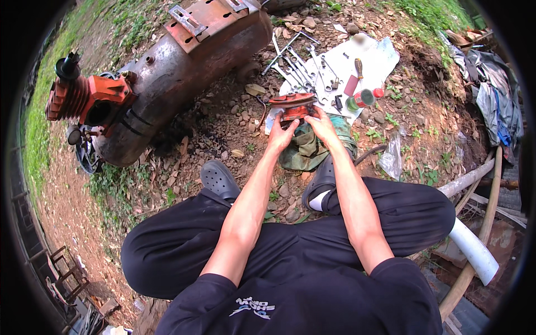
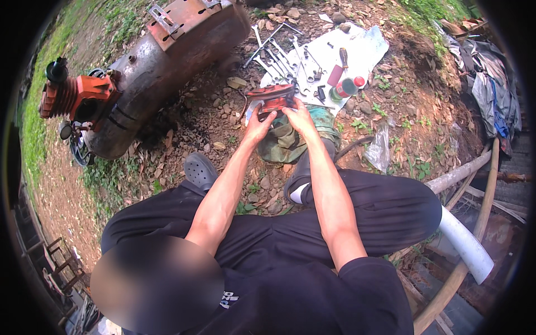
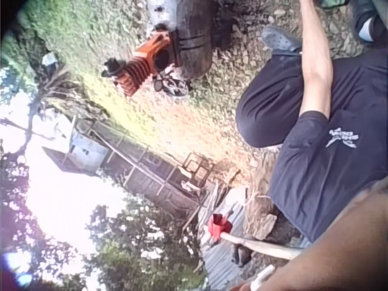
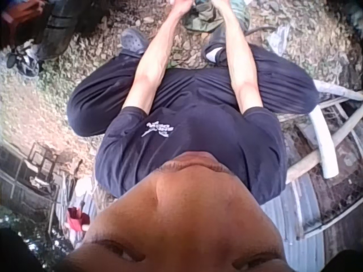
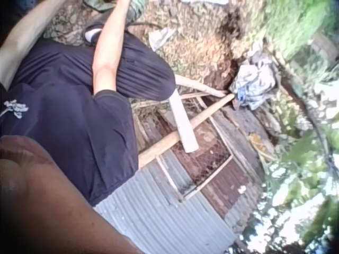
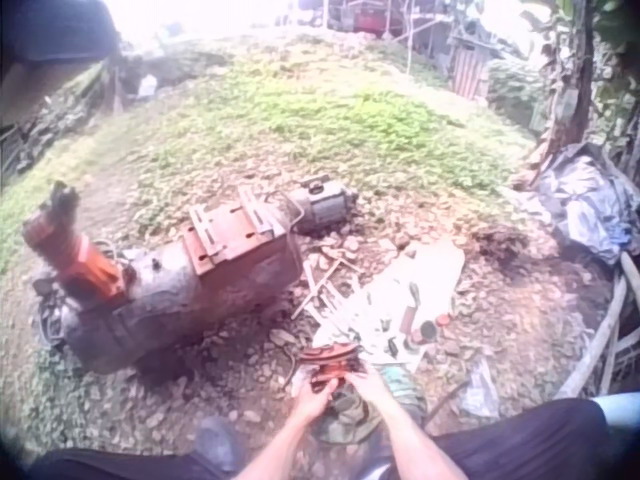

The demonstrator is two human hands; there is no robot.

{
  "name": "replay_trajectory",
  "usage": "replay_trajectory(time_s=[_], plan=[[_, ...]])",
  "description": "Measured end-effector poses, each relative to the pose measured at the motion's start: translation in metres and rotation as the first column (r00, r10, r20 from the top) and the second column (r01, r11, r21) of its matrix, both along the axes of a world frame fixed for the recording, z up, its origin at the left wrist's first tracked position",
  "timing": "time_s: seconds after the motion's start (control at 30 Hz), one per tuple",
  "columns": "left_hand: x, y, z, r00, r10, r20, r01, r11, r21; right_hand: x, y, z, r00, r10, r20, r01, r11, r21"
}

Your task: The person sits on the ground and uses a wrench to tighten a bolt on a red mechanical part. They then use a green cloth to wipe the part and continue adjusting it with the wrench.

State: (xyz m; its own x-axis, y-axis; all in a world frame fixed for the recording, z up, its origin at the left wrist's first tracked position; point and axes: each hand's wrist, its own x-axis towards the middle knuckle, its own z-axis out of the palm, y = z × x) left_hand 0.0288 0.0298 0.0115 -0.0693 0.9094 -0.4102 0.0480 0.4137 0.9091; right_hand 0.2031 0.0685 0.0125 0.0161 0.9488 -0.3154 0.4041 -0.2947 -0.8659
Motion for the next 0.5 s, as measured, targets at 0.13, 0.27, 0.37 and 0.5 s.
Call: replay_trajectory(time_s=[0.13, 0.27, 0.37, 0.5], plan=[[-0.001, -0.004, 0.003, 0.998, 0.051, 0.034, -0.049, 0.996, -0.068, -0.024, -0.008, 0.029, 0.984, -0.104, 0.143, 0.076, 0.98, 0.185], [0.011, 0.002, 0.009, 0.95, 0.199, 0.24, -0.155, 0.969, -0.193, -0.016, 0.012, 0.041, 0.89, 0.041, 0.454, -0.313, 0.779, 0.543], [0.017, 0.005, -0.006, 0.952, 0.191, 0.24, -0.165, 0.979, -0.123, -0.015, 0.027, 0.055, 0.857, 0.207, 0.471, -0.423, 0.806, 0.414], [0.023, 0.008, -0.01, 0.938, 0.245, 0.246, -0.213, 0.966, -0.149, -0.016, 0.037, 0.068, 0.827, 0.242, 0.508, -0.454, 0.821, 0.347]])
